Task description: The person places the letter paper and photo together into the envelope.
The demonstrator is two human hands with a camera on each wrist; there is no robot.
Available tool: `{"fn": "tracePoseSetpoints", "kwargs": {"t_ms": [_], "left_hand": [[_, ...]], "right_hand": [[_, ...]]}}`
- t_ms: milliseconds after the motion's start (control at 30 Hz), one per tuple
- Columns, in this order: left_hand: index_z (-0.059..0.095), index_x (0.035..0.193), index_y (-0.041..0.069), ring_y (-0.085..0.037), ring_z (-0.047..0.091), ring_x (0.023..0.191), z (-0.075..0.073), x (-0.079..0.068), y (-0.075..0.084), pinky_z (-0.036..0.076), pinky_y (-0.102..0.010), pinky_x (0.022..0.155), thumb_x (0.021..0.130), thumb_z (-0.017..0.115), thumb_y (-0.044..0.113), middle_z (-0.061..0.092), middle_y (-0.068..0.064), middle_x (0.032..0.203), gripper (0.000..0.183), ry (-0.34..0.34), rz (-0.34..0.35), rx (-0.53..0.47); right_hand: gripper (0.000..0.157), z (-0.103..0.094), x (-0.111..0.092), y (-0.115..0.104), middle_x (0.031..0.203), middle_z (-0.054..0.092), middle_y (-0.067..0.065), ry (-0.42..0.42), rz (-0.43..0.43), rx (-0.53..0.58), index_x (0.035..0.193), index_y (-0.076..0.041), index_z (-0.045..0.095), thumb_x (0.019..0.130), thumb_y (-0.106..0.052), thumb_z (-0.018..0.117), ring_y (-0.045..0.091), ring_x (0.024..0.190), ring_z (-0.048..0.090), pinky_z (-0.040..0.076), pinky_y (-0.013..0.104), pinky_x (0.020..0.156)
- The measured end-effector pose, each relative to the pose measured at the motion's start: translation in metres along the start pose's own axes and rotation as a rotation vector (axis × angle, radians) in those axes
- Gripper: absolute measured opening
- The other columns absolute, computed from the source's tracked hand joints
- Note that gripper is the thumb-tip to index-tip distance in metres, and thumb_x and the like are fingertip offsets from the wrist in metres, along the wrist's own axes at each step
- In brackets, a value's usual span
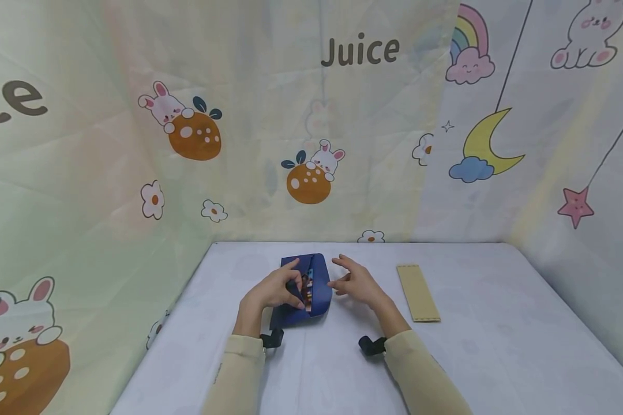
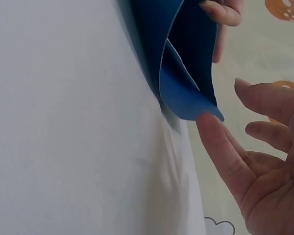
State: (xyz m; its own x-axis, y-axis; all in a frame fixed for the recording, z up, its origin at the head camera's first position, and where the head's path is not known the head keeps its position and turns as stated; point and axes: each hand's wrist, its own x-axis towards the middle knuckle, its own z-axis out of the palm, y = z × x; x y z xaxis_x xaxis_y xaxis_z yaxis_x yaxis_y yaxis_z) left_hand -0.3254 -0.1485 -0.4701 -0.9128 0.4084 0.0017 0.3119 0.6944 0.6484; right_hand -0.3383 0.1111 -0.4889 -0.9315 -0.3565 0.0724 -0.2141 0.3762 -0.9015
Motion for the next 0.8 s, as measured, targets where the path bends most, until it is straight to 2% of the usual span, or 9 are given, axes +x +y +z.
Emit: {"fn": "tracePoseSetpoints", "kwargs": {"t_ms": [100, 533, 800], "left_hand": [[0.06, 0.076, 0.023, -0.038, 0.021, 0.143, -0.001, 0.0, 0.001, 0.021, -0.06, 0.11, 0.056, 0.093, 0.025, 0.022, -0.004, 0.159, 0.039, 0.005, 0.006, -0.004], [0.062, 0.08, 0.017, -0.038, 0.019, 0.144, -0.001, -0.002, 0.003, 0.021, -0.06, 0.111, 0.056, 0.093, 0.023, 0.021, -0.006, 0.159, 0.039, 0.002, 0.007, -0.007], [0.061, 0.078, 0.02, -0.038, 0.019, 0.144, 0.001, -0.002, 0.002, 0.019, -0.059, 0.112, 0.057, 0.092, 0.025, 0.022, -0.006, 0.159, 0.038, 0.004, 0.018, -0.005]], "right_hand": [[0.07, -0.006, -0.002, 0.001, 0.16, 0.018, 0.006, 0.013, -0.002, 0.006, 0.144, -0.016, 0.043, 0.083, -0.013, 0.075, 0.028, 0.084, 0.07, 0.057, 0.034, 0.069], [0.07, -0.026, -0.006, 0.012, 0.159, 0.019, 0.008, 0.081, 0.024, -0.026, 0.144, -0.015, 0.043, 0.082, -0.016, 0.076, 0.025, 0.084, 0.07, 0.057, 0.032, 0.068], [0.07, -0.035, -0.01, 0.013, 0.16, 0.018, 0.006, 0.111, 0.065, -0.042, 0.145, -0.016, 0.041, 0.084, -0.018, 0.074, 0.025, 0.081, 0.071, 0.057, 0.036, 0.071]]}}
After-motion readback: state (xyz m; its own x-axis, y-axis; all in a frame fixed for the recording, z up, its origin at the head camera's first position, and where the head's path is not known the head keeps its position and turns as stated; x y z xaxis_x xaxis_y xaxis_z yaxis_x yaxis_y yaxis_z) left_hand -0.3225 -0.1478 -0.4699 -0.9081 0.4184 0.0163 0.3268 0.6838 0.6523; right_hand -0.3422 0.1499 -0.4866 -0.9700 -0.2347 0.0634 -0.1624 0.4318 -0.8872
